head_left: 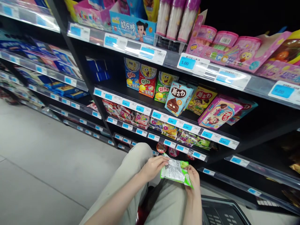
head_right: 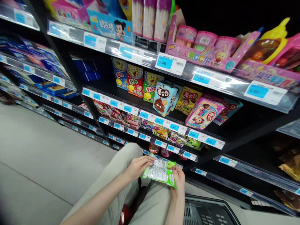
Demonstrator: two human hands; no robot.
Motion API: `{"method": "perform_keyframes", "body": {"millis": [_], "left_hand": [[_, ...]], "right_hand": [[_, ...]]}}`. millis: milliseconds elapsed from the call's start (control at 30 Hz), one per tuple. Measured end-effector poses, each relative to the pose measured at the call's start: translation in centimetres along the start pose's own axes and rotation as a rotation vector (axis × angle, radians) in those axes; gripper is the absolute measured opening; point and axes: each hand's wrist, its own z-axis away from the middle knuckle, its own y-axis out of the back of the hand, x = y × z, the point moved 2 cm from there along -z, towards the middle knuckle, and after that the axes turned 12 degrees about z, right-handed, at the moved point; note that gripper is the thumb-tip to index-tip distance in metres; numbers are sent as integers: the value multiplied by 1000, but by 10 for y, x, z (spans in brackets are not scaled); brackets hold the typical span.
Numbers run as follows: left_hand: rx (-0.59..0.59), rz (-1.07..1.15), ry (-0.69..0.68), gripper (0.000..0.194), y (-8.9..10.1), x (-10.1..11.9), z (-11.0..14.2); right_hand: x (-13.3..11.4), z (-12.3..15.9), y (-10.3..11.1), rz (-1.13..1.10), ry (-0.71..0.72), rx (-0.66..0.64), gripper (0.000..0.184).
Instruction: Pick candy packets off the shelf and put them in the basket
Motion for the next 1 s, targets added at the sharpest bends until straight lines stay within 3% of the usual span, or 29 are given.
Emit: {"method": "perform_keyframes", "body": {"millis": [133,233,367,700,833,933,1000], "left_hand": [[-46,-66,-32,16,3,2,-2],[-128,-68,28,16,9,3,-5],[-228,-89,126,17,18,4,-7],[-357,-294,245,18,18,5,-8],[-302,-150,205,22,21,10,-11],[-163,-76,197,24,21,11,-12],[-46,0,262,23,17,9,-11]], "right_hand": [[0,-1,10,134,30,-76,33],[-3,-2,14,289,41,-160,33],[-10,2,7,338,40,-228,33],[-8,-2,8,456,-19,-121,31],[-20,7,9,342,10,-78,32],[-29,13,6,275,22,-49,31],[-30,13,4,251,15,-5,29]]}}
